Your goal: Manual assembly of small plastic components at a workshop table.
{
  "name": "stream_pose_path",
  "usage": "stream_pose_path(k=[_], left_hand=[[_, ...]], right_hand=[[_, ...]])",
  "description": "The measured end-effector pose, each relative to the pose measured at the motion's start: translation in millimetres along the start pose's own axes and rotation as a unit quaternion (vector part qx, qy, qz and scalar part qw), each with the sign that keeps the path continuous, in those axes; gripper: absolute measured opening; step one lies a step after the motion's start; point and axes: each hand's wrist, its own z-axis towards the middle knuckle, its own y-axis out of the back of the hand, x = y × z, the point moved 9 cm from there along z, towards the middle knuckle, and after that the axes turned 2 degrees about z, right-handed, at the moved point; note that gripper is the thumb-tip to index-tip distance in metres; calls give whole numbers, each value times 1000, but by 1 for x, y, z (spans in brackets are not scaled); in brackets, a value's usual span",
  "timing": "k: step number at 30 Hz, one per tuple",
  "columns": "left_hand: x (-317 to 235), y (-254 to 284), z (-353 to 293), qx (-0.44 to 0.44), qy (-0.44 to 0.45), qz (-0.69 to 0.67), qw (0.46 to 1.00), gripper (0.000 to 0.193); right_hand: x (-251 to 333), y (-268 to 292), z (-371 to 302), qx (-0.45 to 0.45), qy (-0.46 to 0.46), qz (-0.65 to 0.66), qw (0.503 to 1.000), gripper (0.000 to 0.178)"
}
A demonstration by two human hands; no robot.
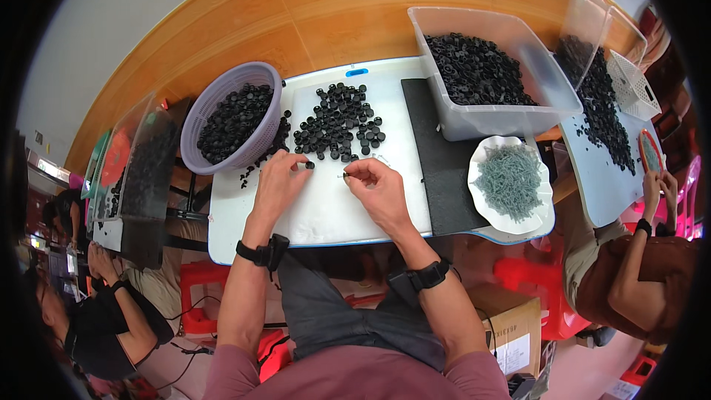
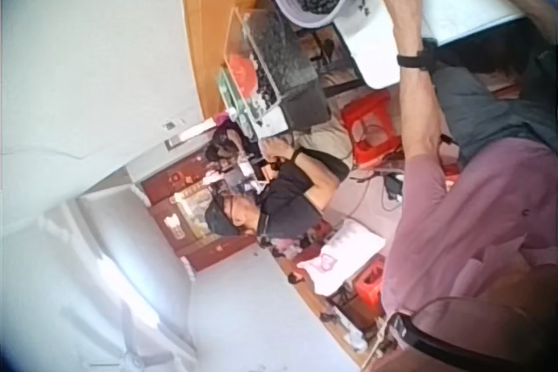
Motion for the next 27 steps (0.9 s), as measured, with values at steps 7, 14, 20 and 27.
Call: stream_pose_path(k=[7,14,20,27], left_hand=[[-31,-10,-36,-37,10,-119,992,23],[-37,-15,-42,-53,16,-145,988,24],[-45,-16,-41,-50,-1,-126,991,25],[-39,-21,-42,-50,28,-168,984,27]], right_hand=[[25,-15,-4,21,87,-105,990,15],[33,-21,-7,37,139,-155,977,16],[34,-27,-9,51,159,-197,966,17],[38,-28,-11,48,174,-222,958,16]])
